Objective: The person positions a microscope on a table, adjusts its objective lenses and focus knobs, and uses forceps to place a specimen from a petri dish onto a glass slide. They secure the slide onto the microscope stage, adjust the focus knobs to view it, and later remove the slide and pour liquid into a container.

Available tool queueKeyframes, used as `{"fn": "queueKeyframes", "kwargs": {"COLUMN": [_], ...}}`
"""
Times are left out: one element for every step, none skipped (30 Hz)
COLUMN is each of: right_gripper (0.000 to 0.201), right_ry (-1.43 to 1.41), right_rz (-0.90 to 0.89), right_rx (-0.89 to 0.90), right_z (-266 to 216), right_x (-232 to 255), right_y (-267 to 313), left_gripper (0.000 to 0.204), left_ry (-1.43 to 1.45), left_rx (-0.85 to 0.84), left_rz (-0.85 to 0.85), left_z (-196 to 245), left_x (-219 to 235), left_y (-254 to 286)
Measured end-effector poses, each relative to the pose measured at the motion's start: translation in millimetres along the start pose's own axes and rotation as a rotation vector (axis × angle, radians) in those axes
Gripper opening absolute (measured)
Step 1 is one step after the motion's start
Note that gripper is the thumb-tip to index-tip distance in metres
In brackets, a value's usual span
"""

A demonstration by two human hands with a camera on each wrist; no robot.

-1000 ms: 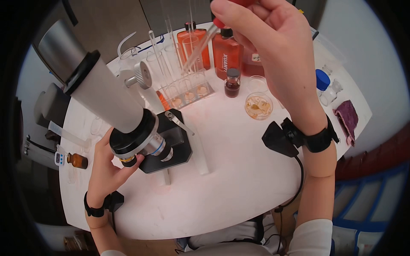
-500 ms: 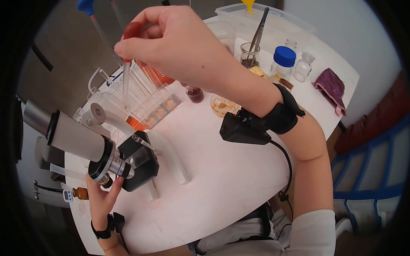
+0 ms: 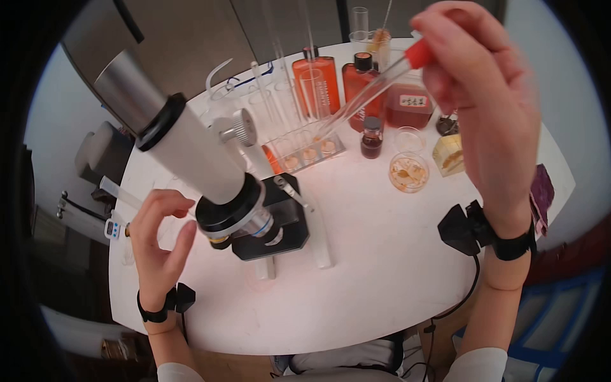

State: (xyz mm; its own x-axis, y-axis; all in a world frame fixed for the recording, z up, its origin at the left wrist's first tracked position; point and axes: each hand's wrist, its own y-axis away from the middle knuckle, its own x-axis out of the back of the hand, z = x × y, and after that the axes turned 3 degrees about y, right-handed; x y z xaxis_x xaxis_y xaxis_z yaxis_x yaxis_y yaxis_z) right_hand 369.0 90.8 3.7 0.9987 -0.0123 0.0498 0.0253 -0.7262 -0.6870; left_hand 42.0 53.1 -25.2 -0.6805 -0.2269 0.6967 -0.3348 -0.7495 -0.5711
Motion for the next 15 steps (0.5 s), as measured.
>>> {"fn": "queueKeyframes", "kwargs": {"right_gripper": [0.02, 0.02, 0.02, 0.02, 0.019, 0.019, 0.019, 0.019, 0.019, 0.021, 0.024, 0.023, 0.021, 0.021, 0.019], "right_ry": [0.023, 0.0, -0.015, -0.012, 0.006, 0.032, 0.045, 0.051, 0.053, 0.128, 0.06, 0.069, 0.076, 0.068, 0.068], "right_rz": [0.058, 0.017, -0.019, -0.022, -0.05, -0.082, -0.09, -0.102, -0.115, -0.197, -0.235, -0.261, -0.288, -0.303, -0.3], "right_rx": [0.021, 0.065, 0.115, 0.117, 0.115, 0.116, 0.118, 0.127, 0.132, 0.114, 0.225, 0.177, 0.133, 0.129, 0.165], "right_z": [-7.3, -14.6, -22.3, -25.9, -29.0, -35.5, -39.5, -39.3, -37.0, -29.9, -40.0, -38.6, -36.2, -35.2, -35.4], "right_x": [-2.5, -3.3, -6.5, -9.6, -13.0, -19.1, -27.7, -38.3, -44.2, -31.2, -63.2, -58.8, -55.9, -60.0, -69.7], "right_y": [1.9, 3.7, 4.9, 7.6, 11.0, 13.5, 15.4, 18.7, 23.2, 25.1, 30.1, 30.8, 29.4, 31.0, 32.3], "left_gripper": [0.02, 0.017, 0.017, 0.018, 0.018, 0.018, 0.02, 0.021, 0.019, 0.019, 0.024, 0.03, 0.033, 0.036, 0.036], "left_ry": [-0.014, 0.05, 0.059, 0.071, 0.083, 0.093, 0.118, 0.142, 0.137, 0.13, 0.123, 0.132, 0.112, 0.089, 0.083], "left_rx": [-0.027, -0.025, -0.069, -0.1, -0.132, -0.133, -0.22, -0.304, -0.373, -0.439, -0.454, -0.519, -0.478, -0.437, -0.424], "left_rz": [0.076, 0.202, 0.26, 0.297, 0.335, 0.345, 0.308, 0.271, 0.199, 0.125, 0.108, 0.092, 0.087, 0.083, 0.088], "left_z": [1.6, 3.8, 7.7, 9.0, 10.8, 15.4, 22.6, 29.5, 35.0, 40.9, 48.8, 50.9, 58.5, 66.3, 65.3], "left_x": [6.9, 9.6, 15.0, 16.2, 16.7, 18.2, 20.3, 21.4, 21.1, 19.7, 16.6, 13.5, 10.7, 8.4, 1.1], "left_y": [1.5, 3.6, 4.2, 4.2, 4.3, 4.1, 2.3, 0.7, -2.2, -5.4, -8.2, -13.2, -14.5, -15.8, -17.4]}}
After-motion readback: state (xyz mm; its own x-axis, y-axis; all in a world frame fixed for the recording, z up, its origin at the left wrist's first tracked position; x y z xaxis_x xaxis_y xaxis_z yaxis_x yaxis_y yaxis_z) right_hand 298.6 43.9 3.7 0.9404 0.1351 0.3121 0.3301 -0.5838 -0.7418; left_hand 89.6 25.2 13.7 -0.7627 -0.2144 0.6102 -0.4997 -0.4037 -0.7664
